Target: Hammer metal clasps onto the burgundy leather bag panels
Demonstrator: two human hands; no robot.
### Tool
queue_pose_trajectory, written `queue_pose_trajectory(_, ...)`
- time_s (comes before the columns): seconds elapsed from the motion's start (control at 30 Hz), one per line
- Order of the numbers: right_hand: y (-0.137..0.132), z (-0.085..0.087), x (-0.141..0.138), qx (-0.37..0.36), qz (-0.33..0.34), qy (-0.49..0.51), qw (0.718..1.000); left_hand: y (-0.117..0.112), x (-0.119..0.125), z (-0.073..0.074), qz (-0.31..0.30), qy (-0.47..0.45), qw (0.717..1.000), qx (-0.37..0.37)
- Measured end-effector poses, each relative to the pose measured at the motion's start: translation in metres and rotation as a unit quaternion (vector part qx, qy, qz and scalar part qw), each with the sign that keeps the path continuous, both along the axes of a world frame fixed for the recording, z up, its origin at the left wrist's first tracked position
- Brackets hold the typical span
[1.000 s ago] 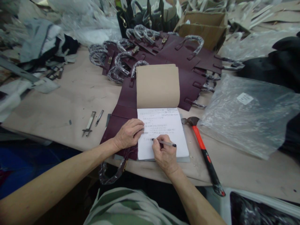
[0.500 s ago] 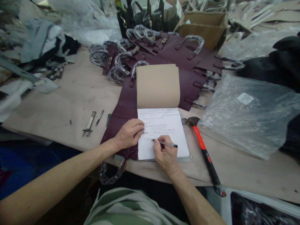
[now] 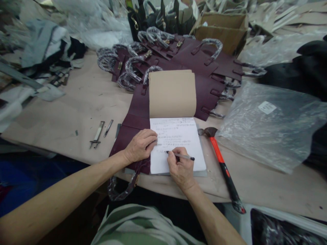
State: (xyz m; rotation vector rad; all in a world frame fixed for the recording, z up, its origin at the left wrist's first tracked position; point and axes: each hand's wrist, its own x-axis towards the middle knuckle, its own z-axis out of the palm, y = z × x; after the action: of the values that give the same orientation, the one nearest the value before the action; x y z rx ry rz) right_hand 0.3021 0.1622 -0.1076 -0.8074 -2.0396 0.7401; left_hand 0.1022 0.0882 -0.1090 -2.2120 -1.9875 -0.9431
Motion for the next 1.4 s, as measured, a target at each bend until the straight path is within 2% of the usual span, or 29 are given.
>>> queue_pose_trajectory(0.2, -0.0008, 0.0036, -0.0007, 0.015, 0.004, -0.005, 1.000, -0.0003, -0.0001, 0.0011, 0.001, 0.002, 1.000, -0.008)
queue_pose_trajectory(0.8, -0.0004, 0.0016, -0.0001, -0.029, -0.009, -0.023, 0.999, 0.0002, 0.0007, 0.0036, 0.001, 0.006, 1.000, -0.007)
queue_pose_trajectory(1.4, 0.0003, 0.0016, -0.0006, -0.033, -0.010, -0.024, 0.999, -0.0001, 0.0003, 0.0033, 0.000, 0.008, 1.000, -0.009)
